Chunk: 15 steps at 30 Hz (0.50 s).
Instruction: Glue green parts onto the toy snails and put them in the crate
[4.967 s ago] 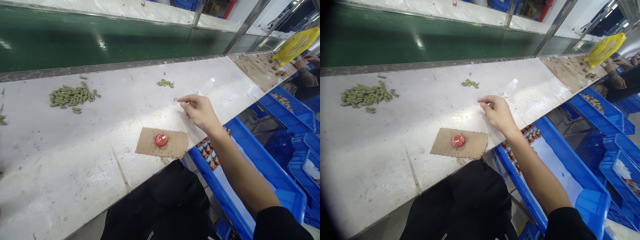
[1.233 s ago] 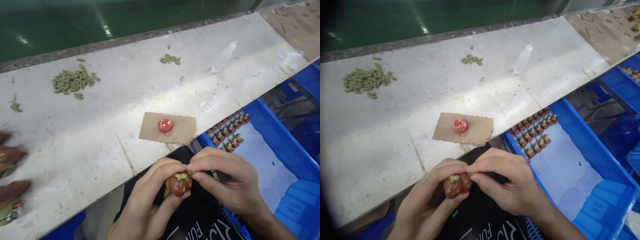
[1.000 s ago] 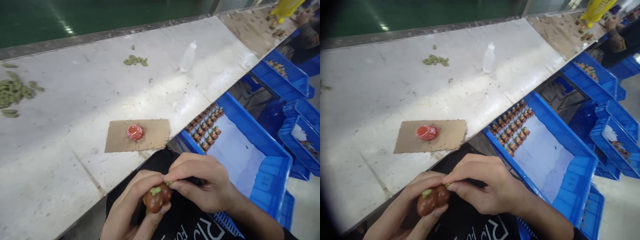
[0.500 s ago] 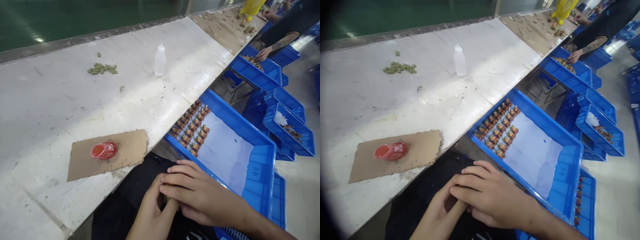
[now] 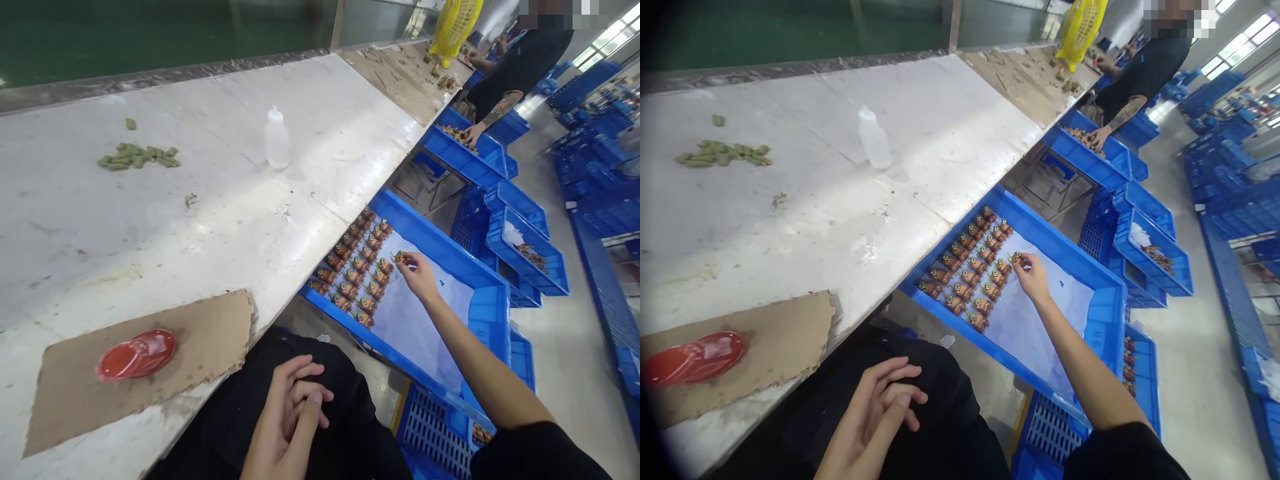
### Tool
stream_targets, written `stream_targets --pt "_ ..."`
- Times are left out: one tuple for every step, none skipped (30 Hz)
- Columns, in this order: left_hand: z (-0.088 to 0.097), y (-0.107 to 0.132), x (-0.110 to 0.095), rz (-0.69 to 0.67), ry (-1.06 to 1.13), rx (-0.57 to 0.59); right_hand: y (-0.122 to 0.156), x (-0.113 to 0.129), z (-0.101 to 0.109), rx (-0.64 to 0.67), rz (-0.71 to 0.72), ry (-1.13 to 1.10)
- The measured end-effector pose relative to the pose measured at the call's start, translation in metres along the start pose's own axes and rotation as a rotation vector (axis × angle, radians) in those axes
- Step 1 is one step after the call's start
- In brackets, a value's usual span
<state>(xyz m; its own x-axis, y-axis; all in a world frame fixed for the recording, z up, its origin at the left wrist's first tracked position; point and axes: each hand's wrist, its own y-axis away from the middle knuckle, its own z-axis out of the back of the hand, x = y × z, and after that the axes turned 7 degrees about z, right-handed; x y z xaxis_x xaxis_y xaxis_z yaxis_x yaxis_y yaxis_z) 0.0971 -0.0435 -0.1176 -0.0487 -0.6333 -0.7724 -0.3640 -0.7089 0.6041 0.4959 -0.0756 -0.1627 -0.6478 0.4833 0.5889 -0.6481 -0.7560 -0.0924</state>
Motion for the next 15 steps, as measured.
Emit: stream_targets --pt "-0.001 0.000 0.002 -0.013 -0.013 -0.004 -0.011 -0.009 -0.003 0.010 -0.036 0.019" --pt "-0.003 0.001 0.003 -0.026 -0.024 -0.007 -0.021 -0.015 -0.005 0.024 -0.062 0.037" --pt "-0.004 0.001 0.004 -0.037 -0.031 -0.010 -0.029 -0.019 -0.007 0.040 -0.082 0.054" --pt "-0.005 0.001 0.005 -0.047 -0.035 -0.013 -0.036 -0.022 -0.009 0.056 -0.097 0.069" --pt "-0.006 0.001 0.005 -0.055 -0.037 -0.016 -0.041 -0.023 -0.011 0.073 -0.109 0.083" --pt "-0.007 0.002 0.005 -0.061 -0.038 -0.018 -0.046 -0.025 -0.013 0.090 -0.119 0.096" --pt "-0.007 0.002 0.005 -0.065 -0.041 -0.021 -0.049 -0.026 -0.014 0.108 -0.128 0.108" --pt "-0.007 0.002 0.006 -0.067 -0.046 -0.023 -0.051 -0.027 -0.015 0.126 -0.137 0.119" --pt "-0.007 0.002 0.006 -0.065 -0.052 -0.026 -0.053 -0.028 -0.016 0.145 -0.144 0.130" --pt "-0.006 0.002 0.006 -0.059 -0.058 -0.027 -0.054 -0.028 -0.017 0.162 -0.150 0.140" --pt "-0.005 0.002 0.006 -0.050 -0.060 -0.025 -0.055 -0.029 -0.017 0.176 -0.153 0.149" --pt "-0.003 0.002 0.007 -0.039 -0.060 -0.020 -0.056 -0.030 -0.018 0.189 -0.153 0.157" --pt "-0.002 0.002 0.007 -0.029 -0.058 -0.012 -0.056 -0.031 -0.018 0.198 -0.152 0.165" --pt "-0.001 0.002 0.007 -0.022 -0.057 -0.002 -0.057 -0.031 -0.018 0.204 -0.150 0.173" --pt "-0.001 0.001 0.007 -0.020 -0.059 0.010 -0.057 -0.031 -0.018 0.207 -0.146 0.182"
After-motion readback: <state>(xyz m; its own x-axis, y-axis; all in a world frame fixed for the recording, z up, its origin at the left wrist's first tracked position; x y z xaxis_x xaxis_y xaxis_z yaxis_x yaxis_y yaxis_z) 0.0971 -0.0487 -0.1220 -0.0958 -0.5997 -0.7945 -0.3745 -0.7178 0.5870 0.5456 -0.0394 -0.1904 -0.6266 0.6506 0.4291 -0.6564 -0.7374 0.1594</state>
